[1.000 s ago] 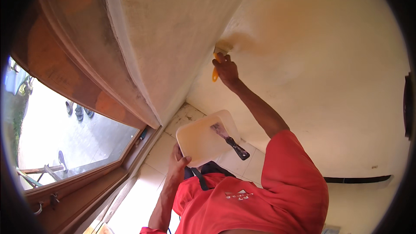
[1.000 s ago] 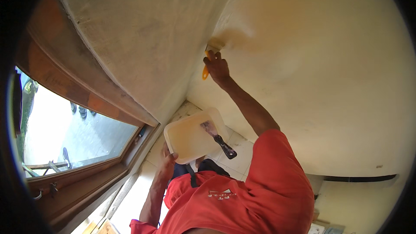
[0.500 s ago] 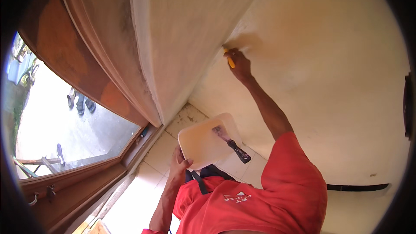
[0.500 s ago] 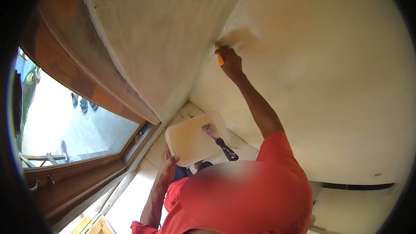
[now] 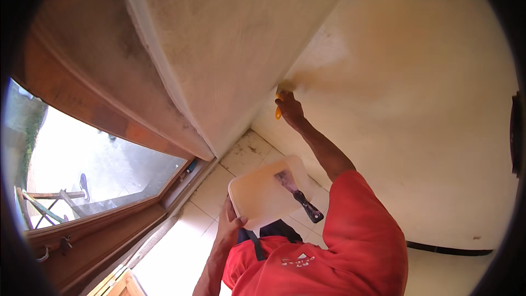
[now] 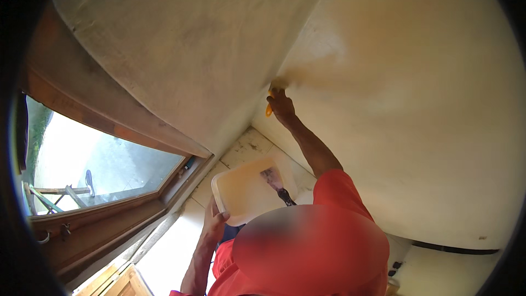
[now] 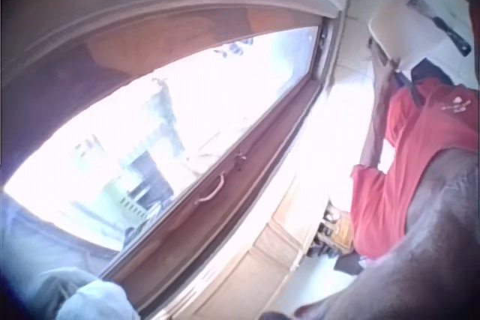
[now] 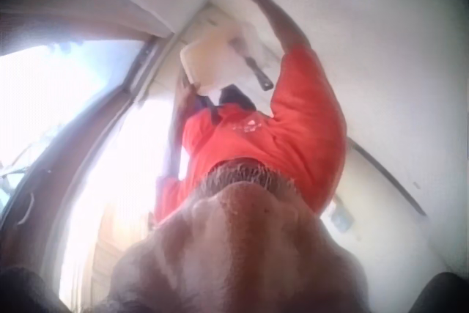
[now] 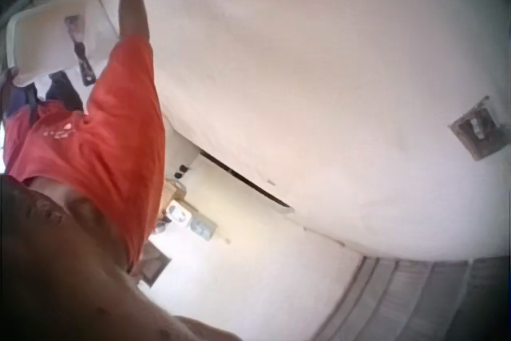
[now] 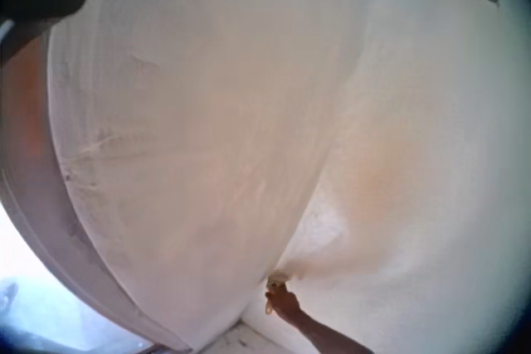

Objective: The person paints the ceiling and upper walls by dipping a paint brush into a container, stirs the liquid using a putty knife, and paints the wall corners and lower edges.

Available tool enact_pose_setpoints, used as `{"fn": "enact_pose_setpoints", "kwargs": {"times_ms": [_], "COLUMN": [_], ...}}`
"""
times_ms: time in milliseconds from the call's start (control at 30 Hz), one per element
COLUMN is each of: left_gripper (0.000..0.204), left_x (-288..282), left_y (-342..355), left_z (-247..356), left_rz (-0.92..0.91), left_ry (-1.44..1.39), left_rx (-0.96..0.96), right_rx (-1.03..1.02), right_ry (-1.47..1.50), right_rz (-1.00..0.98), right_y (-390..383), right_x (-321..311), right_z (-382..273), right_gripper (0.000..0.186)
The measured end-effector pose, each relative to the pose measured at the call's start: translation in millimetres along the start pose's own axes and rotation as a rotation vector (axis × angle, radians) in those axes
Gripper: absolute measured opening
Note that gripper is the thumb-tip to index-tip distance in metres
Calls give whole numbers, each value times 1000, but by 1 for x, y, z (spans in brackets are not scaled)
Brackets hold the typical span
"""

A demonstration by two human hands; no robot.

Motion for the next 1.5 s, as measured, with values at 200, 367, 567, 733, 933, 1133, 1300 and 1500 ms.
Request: {"fn": "enact_pose_setpoints", "kwargs": {"times_ms": [200, 367, 567, 733, 933, 1133, 1300, 1500], "left_gripper": [104, 102, 103, 100, 98, 99, 97, 95], "left_x": [1, -4, 3, -1, -9, -2, -1, 3], "left_y": [-5, 1, 6, 8, 7, 13, 12, 15], "left_z": [-5, -7, -3, -5, -13, -11, -7, 1], "left_rz": [34, 7, -24, -39, -16, -64, -61, -86], "left_ry": [-9, -25, -31, -10, -6, -23, -5, 36], "left_rx": [-20, -4, 2, 34, 39, -5, -12, 2], "right_rx": [125, 169, 124, 150, 150, 159, 130, 65], "right_ry": [315, 74, -227, -155, 248, -92, -226, -35], "right_rz": [236, 374, 569, 176, 353, 697, 634, 127], "right_y": [-6, 4, -24, -48, -29, 0, -11, -21], "right_x": [-30, -206, -273, -128, -171, -335, -285, -102], "right_z": [53, 64, 45, 47, 67, 63, 44, 28], "right_gripper": [26, 26, 22, 18, 18, 20, 22, 20]}}
Point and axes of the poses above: each hand's wrist, its own y-axis towards the middle knuckle, its own x-axis out of the palm, z = x × y, the point moved 9 cm from there along y, towards the middle knuckle, and after that the axes turned 4 degrees about z, right-handed, at the moved point
